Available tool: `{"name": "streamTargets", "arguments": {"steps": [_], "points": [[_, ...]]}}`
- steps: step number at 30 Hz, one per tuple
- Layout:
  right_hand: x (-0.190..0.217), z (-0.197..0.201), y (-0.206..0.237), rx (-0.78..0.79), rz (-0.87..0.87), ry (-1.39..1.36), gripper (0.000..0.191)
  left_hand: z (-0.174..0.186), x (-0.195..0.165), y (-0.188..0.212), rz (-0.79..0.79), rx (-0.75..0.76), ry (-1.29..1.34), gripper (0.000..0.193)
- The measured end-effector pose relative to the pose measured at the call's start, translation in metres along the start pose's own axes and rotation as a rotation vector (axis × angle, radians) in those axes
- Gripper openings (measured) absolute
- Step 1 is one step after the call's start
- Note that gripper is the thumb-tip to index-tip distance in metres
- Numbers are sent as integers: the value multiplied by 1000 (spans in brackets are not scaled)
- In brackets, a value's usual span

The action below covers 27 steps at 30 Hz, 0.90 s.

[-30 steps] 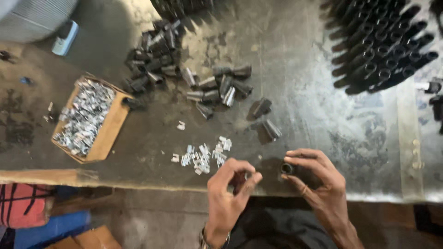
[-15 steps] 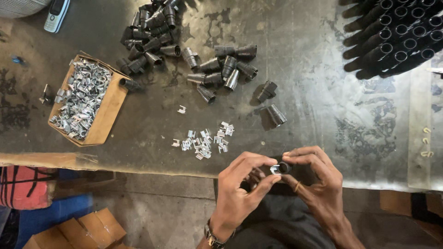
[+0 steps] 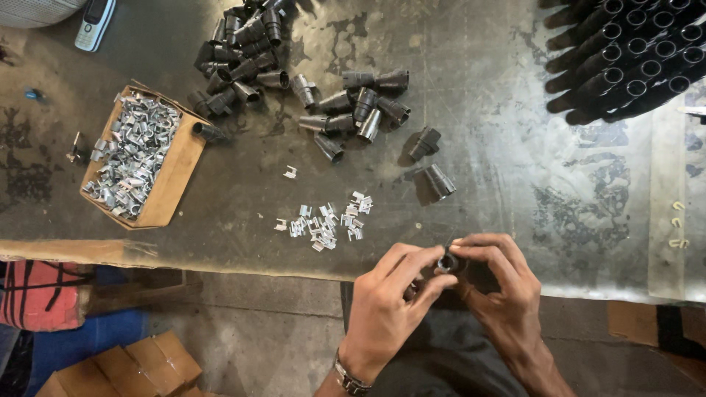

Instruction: The person sits at a workbench assembling black plastic pipe fittings. They pick up a fitting, insert a small metal clip into it, press the parts together by hand, and place the assembled fitting into a growing group on the table, repeating this cycle for many fittings.

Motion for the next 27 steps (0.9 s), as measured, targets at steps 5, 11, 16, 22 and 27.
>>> {"name": "streamTargets", "arguments": {"steps": [5, 11, 16, 22, 27], "points": [[-5, 16, -10, -63, 97, 100, 42, -3, 16, -2, 137, 25, 1, 55], [-67, 72, -50, -172, -140, 156, 41, 51, 46, -4, 238, -193, -201, 28], [-60, 75, -60, -94, -55, 450, 43, 61, 51, -21, 143, -203, -434, 30], [1, 31, -47, -131, 160, 518, 50, 42, 53, -46, -9, -118, -586, 17], [10, -16, -66, 54, 130, 646, 57, 50, 46, -33, -35, -138, -385, 13]]}}
Point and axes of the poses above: each hand's wrist, its own y-axis away from the middle knuckle, its own z-axis out of the back of the hand, x = y × z, the point moved 9 cm from there along -y, towards the middle knuckle, and after that the axes turned 6 degrees about -y, right-handed, at the moved point
